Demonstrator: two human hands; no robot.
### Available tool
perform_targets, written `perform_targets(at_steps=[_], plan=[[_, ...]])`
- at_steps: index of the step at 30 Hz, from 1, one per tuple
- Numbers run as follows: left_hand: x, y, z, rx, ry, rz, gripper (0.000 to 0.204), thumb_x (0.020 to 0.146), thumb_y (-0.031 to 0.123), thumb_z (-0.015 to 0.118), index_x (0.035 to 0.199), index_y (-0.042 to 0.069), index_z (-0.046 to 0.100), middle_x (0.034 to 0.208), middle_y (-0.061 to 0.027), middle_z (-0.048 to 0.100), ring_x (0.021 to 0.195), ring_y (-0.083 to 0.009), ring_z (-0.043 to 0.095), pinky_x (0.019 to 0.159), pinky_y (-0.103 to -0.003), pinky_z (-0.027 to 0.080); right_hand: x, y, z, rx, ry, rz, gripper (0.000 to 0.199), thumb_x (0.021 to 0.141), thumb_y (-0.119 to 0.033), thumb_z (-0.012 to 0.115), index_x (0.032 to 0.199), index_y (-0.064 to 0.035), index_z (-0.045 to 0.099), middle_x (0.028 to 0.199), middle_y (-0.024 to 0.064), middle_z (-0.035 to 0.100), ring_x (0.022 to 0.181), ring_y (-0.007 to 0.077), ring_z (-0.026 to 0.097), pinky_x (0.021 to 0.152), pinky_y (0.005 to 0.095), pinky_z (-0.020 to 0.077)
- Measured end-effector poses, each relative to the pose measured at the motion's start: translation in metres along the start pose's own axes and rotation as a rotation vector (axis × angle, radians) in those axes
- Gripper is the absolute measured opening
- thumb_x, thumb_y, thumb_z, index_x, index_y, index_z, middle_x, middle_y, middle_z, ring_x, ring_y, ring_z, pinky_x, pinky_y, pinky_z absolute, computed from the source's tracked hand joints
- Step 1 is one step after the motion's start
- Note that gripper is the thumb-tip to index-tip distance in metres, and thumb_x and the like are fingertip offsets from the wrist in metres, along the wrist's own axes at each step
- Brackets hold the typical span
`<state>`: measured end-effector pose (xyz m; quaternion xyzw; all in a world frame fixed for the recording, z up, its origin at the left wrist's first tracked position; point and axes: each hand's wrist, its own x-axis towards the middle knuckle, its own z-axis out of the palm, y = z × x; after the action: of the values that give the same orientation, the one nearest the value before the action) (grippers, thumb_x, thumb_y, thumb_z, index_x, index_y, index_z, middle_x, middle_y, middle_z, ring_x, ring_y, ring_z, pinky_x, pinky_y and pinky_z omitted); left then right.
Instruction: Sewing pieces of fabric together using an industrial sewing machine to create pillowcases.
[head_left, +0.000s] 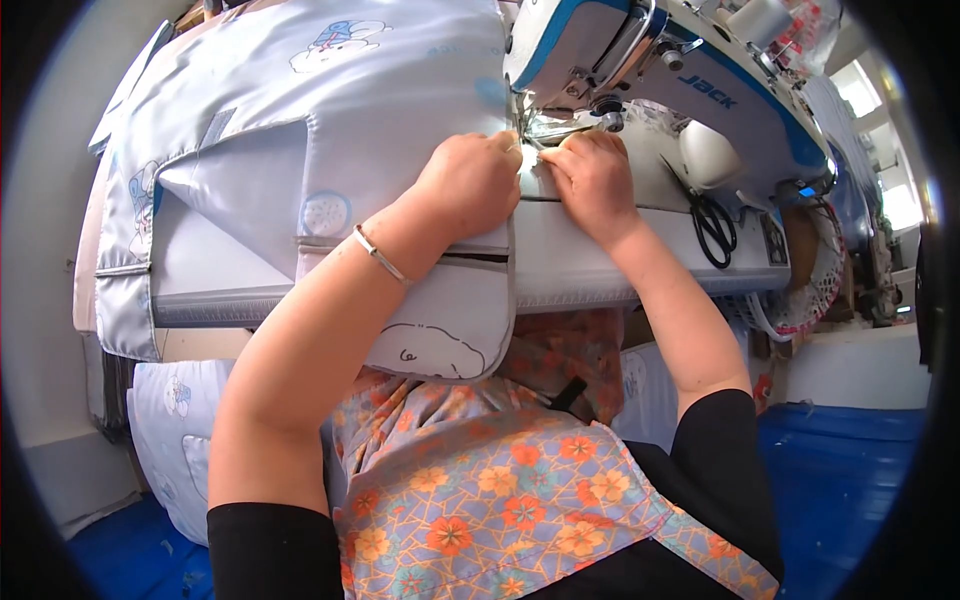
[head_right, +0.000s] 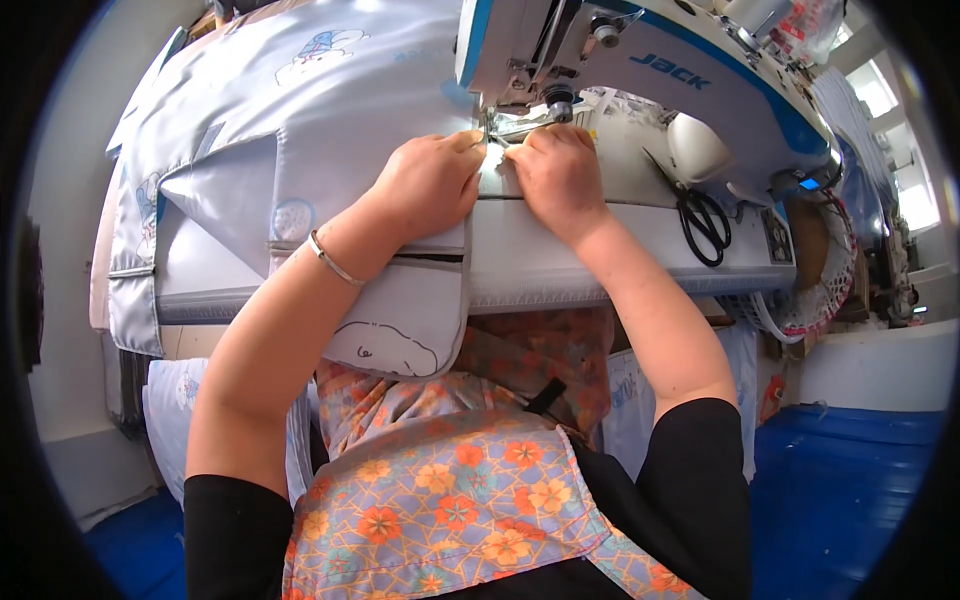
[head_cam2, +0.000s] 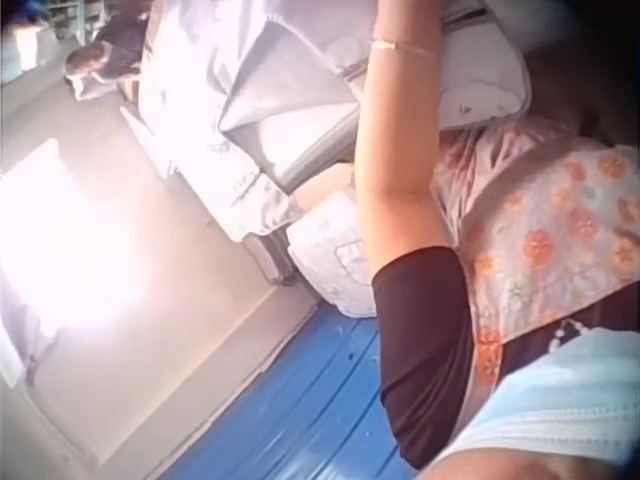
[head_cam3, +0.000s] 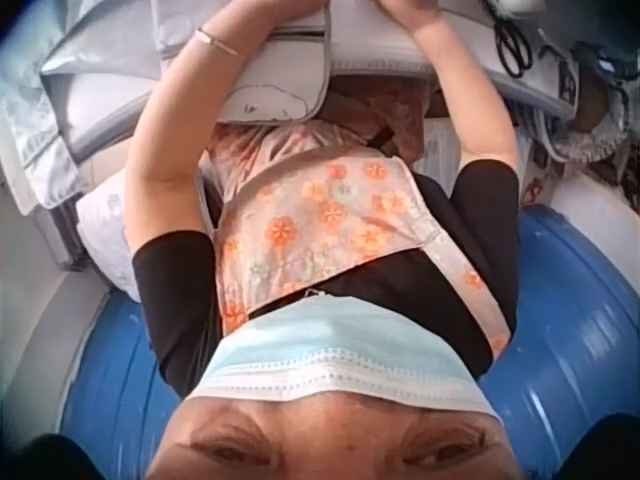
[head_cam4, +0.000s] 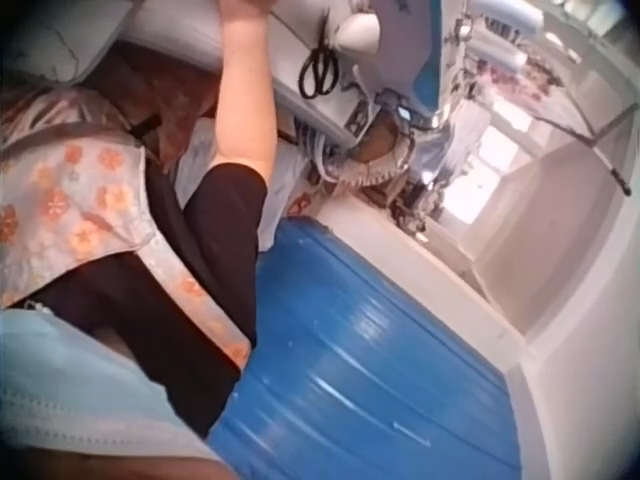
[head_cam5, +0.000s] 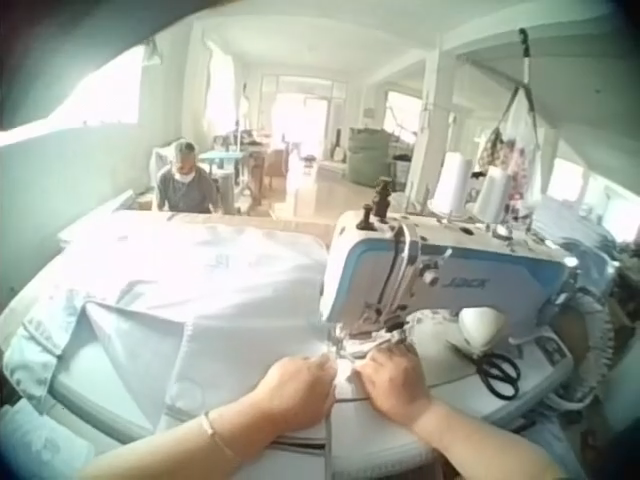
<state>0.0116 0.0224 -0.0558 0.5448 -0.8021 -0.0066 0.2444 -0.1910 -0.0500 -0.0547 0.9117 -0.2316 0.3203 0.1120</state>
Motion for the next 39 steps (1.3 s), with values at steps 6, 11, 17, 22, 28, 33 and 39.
perform_targets(at_steps=[6, 11, 17, 22, 28, 33, 39], plan=[[0.002, 0.002, -0.003, 0.008, -0.051, -0.011, 0.022, 0.088, 0.018, 0.057, 0.098, 0.003, 0.068, 0.109, -0.0158, 0.068, 0.091, -0.036, 0.068, 0.082, -0.047, 0.056, -0.001, 0.001, 0.001, 0.041, -0.009, 0.021, 0.01, 0.081, -0.008, 0.072, 0.09, -0.0111, 0.074, 0.083, 0.0044, 0.065, 0.084, 0.0269, 0.062, 0.08, 0.0402, 0.05], [-0.002, -0.003, 0.005, 0.038, 0.059, 0.015, 0.019, 0.086, 0.02, 0.059, 0.084, 0.007, 0.073, 0.099, -0.0127, 0.068, 0.089, -0.0303, 0.07, 0.082, -0.042, 0.056, 0.0, -0.001, 0.002, 0.039, -0.016, 0.024, 0.011, 0.082, -0.006, 0.072, 0.092, -0.0095, 0.075, 0.083, 0.0048, 0.066, 0.085, 0.0267, 0.063, 0.079, 0.039, 0.0515], [0.0, -0.001, 0.004, 0.011, 0.015, -0.01, 0.021, 0.087, 0.019, 0.058, 0.089, 0.005, 0.073, 0.108, -0.0137, 0.069, 0.092, -0.032, 0.07, 0.083, -0.044, 0.056, -0.001, 0.001, 0.003, 0.046, -0.019, 0.031, 0.01, 0.084, -0.006, 0.072, 0.093, -0.0097, 0.075, 0.086, 0.0047, 0.067, 0.085, 0.0267, 0.063, 0.079, 0.0379, 0.0515], [-0.001, -0.001, 0.004, 0.034, 0.043, -0.014, 0.021, 0.087, 0.019, 0.057, 0.088, 0.008, 0.075, 0.105, -0.0115, 0.069, 0.092, -0.029, 0.07, 0.083, -0.041, 0.056, -0.001, 0.0, 0.003, 0.087, -0.017, 0.031, 0.012, 0.085, -0.004, 0.071, 0.095, -0.0091, 0.074, 0.085, 0.0055, 0.066, 0.084, 0.0271, 0.063, 0.077, 0.0377, 0.0516], [0.001, 0.001, 0.001, 0.051, -0.041, -0.039, 0.021, 0.088, 0.019, 0.057, 0.093, 0.007, 0.075, 0.108, -0.0117, 0.069, 0.095, -0.0298, 0.07, 0.084, -0.043, 0.056, -0.002, 0.0, 0.0, 0.109, -0.036, 0.037, 0.013, 0.085, -0.003, 0.071, 0.098, -0.0077, 0.074, 0.091, 0.0072, 0.07, 0.089, 0.0277, 0.066, 0.08, 0.0378, 0.0531], [0.004, 0.0, -0.004, -0.1, -0.02, -0.064, 0.026, 0.092, 0.027, 0.061, 0.099, 0.005, 0.072, 0.109, -0.011, 0.068, 0.098, -0.032, 0.067, 0.088, -0.043, 0.055, -0.001, 0.0, 0.006, 0.238, -0.036, 0.013, 0.014, 0.086, -0.002, 0.069, 0.099, -0.0061, 0.073, 0.095, 0.0089, 0.072, 0.093, 0.0297, 0.068, 0.084, 0.0394, 0.0545], [0.032, 0.013, -0.004, 0.055, -0.124, -0.305, 0.025, 0.09, 0.03, 0.064, 0.096, 0.007, 0.071, 0.104, -0.0091, 0.066, 0.097, -0.0331, 0.066, 0.086, -0.042, 0.055, -0.002, 0.001, 0.0, 0.31, -0.038, 0.052, 0.019, 0.083, 0.004, 0.061, 0.098, -0.0042, 0.069, 0.093, 0.0114, 0.071, 0.091, 0.0331, 0.068, 0.081, 0.0424, 0.0542]])
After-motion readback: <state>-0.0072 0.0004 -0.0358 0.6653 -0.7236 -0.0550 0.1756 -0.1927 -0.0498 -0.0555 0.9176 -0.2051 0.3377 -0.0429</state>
